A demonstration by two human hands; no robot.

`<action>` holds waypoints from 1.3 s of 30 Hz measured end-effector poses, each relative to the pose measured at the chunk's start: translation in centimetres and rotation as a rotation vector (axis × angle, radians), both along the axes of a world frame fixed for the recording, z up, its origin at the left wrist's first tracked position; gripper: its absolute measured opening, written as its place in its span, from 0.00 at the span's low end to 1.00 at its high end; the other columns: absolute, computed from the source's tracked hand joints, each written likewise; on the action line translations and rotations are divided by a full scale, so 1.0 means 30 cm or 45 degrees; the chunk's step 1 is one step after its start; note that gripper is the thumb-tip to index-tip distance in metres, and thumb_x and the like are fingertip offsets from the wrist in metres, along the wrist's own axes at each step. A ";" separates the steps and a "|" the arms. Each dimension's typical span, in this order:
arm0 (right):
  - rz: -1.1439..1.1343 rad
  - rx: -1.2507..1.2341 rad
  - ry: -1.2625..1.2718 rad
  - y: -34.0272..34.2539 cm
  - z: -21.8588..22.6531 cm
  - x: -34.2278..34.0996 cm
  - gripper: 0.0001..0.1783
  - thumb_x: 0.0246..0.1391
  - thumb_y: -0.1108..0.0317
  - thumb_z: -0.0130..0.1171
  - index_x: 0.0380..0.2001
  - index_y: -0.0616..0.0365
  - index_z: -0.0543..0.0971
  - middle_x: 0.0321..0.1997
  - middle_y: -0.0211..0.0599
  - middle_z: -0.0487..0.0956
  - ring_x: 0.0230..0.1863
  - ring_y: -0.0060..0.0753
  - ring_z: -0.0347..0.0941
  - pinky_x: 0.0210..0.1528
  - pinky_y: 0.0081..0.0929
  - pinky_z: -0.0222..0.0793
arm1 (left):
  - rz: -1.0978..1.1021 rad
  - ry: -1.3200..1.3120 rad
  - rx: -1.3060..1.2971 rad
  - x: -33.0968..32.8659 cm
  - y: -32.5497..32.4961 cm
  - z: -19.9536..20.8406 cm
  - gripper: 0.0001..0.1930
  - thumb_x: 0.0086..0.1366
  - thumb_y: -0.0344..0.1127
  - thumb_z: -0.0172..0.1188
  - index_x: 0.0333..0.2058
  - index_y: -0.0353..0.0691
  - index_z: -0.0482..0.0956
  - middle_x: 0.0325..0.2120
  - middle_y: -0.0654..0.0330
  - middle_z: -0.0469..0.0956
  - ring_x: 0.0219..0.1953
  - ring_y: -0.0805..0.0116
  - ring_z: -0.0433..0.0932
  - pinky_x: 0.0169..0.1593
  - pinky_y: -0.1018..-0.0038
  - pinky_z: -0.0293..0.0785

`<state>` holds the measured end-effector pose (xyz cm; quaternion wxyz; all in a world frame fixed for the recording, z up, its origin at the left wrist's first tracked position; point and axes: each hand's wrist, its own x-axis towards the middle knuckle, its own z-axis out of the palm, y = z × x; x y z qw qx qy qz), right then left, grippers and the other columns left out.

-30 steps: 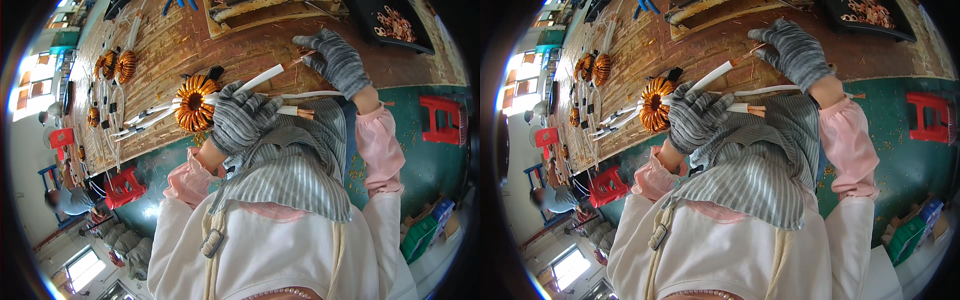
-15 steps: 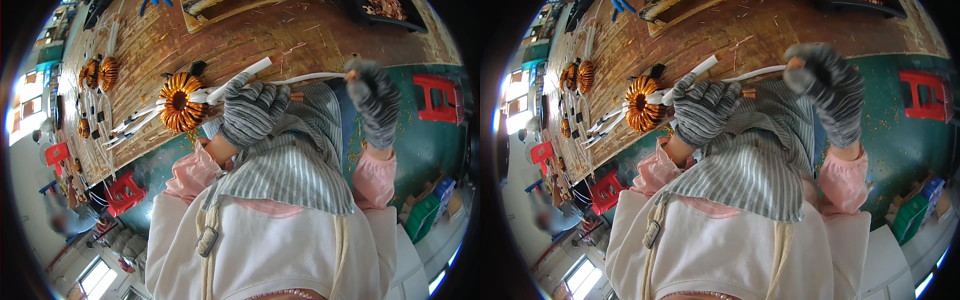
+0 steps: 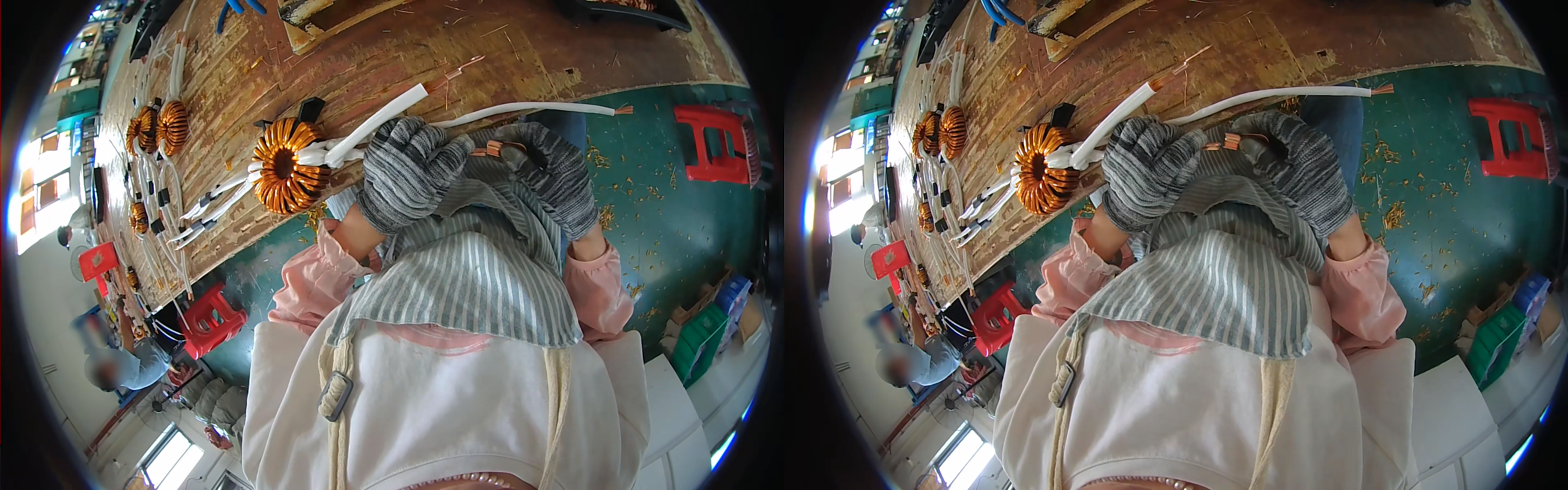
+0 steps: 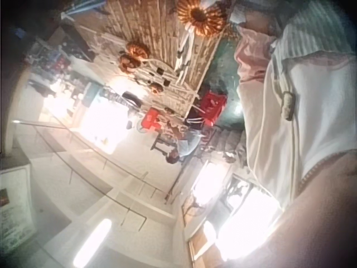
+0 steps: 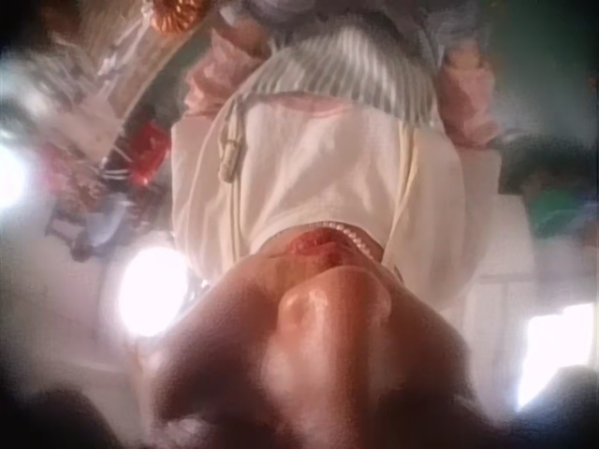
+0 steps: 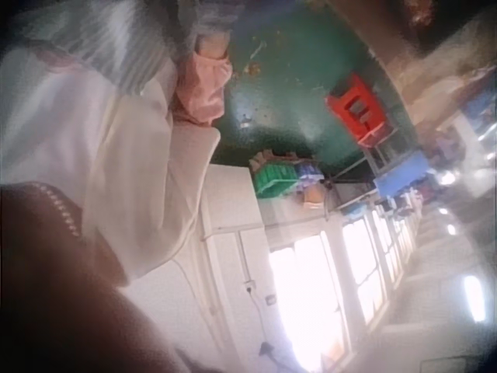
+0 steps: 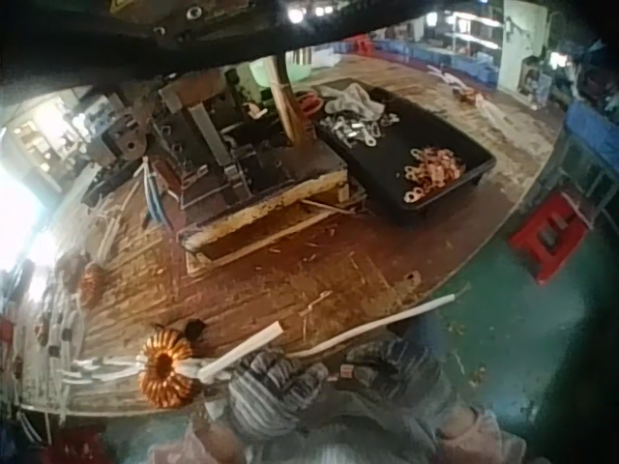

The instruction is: Attaching copper connectors to the wires of a toroid component using a pneumatic crimping machine.

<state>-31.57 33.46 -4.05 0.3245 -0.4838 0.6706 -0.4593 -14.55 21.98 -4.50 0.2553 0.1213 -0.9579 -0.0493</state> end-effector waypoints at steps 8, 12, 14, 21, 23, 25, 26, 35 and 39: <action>0.034 -0.126 0.104 -0.015 -0.043 0.007 0.11 0.44 0.70 0.56 0.34 0.58 0.76 0.31 0.42 0.75 0.31 0.41 0.70 0.37 0.29 0.66 | -0.038 0.034 0.029 -0.004 -0.004 -0.003 0.14 0.43 0.37 0.54 0.33 0.47 0.77 0.25 0.61 0.72 0.30 0.61 0.70 0.36 0.66 0.67; 0.079 -0.163 0.134 -0.021 -0.032 0.013 0.11 0.44 0.67 0.56 0.33 0.56 0.76 0.29 0.39 0.75 0.31 0.38 0.71 0.35 0.29 0.66 | -0.047 0.065 0.045 -0.006 -0.004 -0.004 0.14 0.43 0.36 0.55 0.33 0.44 0.76 0.24 0.60 0.72 0.31 0.60 0.70 0.37 0.65 0.67; 0.133 -0.196 0.161 -0.024 -0.025 0.014 0.11 0.43 0.66 0.57 0.33 0.55 0.77 0.29 0.38 0.76 0.31 0.37 0.71 0.35 0.28 0.66 | -0.056 0.078 0.061 -0.002 -0.006 -0.002 0.15 0.43 0.36 0.56 0.34 0.43 0.76 0.24 0.60 0.72 0.31 0.60 0.70 0.37 0.65 0.67; 0.225 -0.377 0.404 -0.050 0.005 0.019 0.11 0.41 0.67 0.58 0.33 0.53 0.77 0.28 0.36 0.76 0.29 0.36 0.72 0.34 0.27 0.66 | -0.053 0.138 0.086 0.033 0.000 0.023 0.20 0.44 0.37 0.60 0.39 0.45 0.70 0.32 0.60 0.72 0.38 0.60 0.69 0.43 0.63 0.65; 0.247 -0.387 0.416 -0.054 0.012 0.019 0.11 0.41 0.68 0.58 0.32 0.53 0.77 0.28 0.36 0.76 0.29 0.36 0.72 0.33 0.27 0.66 | -0.062 0.162 -0.103 0.082 0.003 0.041 0.20 0.44 0.38 0.61 0.39 0.47 0.70 0.36 0.60 0.71 0.42 0.60 0.68 0.46 0.61 0.63; 0.206 -0.302 0.282 -0.051 0.016 0.025 0.10 0.41 0.70 0.58 0.32 0.54 0.77 0.28 0.37 0.76 0.29 0.36 0.72 0.32 0.27 0.67 | 0.284 0.057 -0.328 0.177 -0.004 0.056 0.20 0.44 0.43 0.61 0.39 0.54 0.71 0.45 0.59 0.66 0.48 0.59 0.64 0.51 0.55 0.57; 0.206 -0.306 0.282 -0.053 0.017 0.025 0.10 0.41 0.70 0.58 0.32 0.54 0.77 0.28 0.37 0.76 0.29 0.36 0.72 0.32 0.27 0.67 | 0.285 0.056 -0.332 0.210 -0.009 0.060 0.20 0.44 0.43 0.61 0.39 0.54 0.71 0.45 0.59 0.66 0.48 0.59 0.64 0.51 0.55 0.57; 0.221 -0.339 0.400 -0.075 0.093 0.031 0.09 0.42 0.72 0.58 0.31 0.55 0.77 0.28 0.37 0.75 0.30 0.35 0.72 0.32 0.26 0.68 | 0.392 -0.357 -0.421 0.351 -0.104 0.092 0.21 0.45 0.41 0.60 0.42 0.65 0.73 0.46 0.57 0.64 0.47 0.57 0.65 0.43 0.68 0.69; 0.255 -0.362 0.341 -0.105 0.145 0.029 0.07 0.43 0.73 0.57 0.30 0.58 0.76 0.27 0.38 0.75 0.29 0.35 0.72 0.32 0.25 0.68 | 0.362 -0.451 -0.570 0.373 -0.116 0.128 0.20 0.45 0.39 0.60 0.40 0.67 0.74 0.45 0.59 0.66 0.40 0.58 0.70 0.38 0.72 0.72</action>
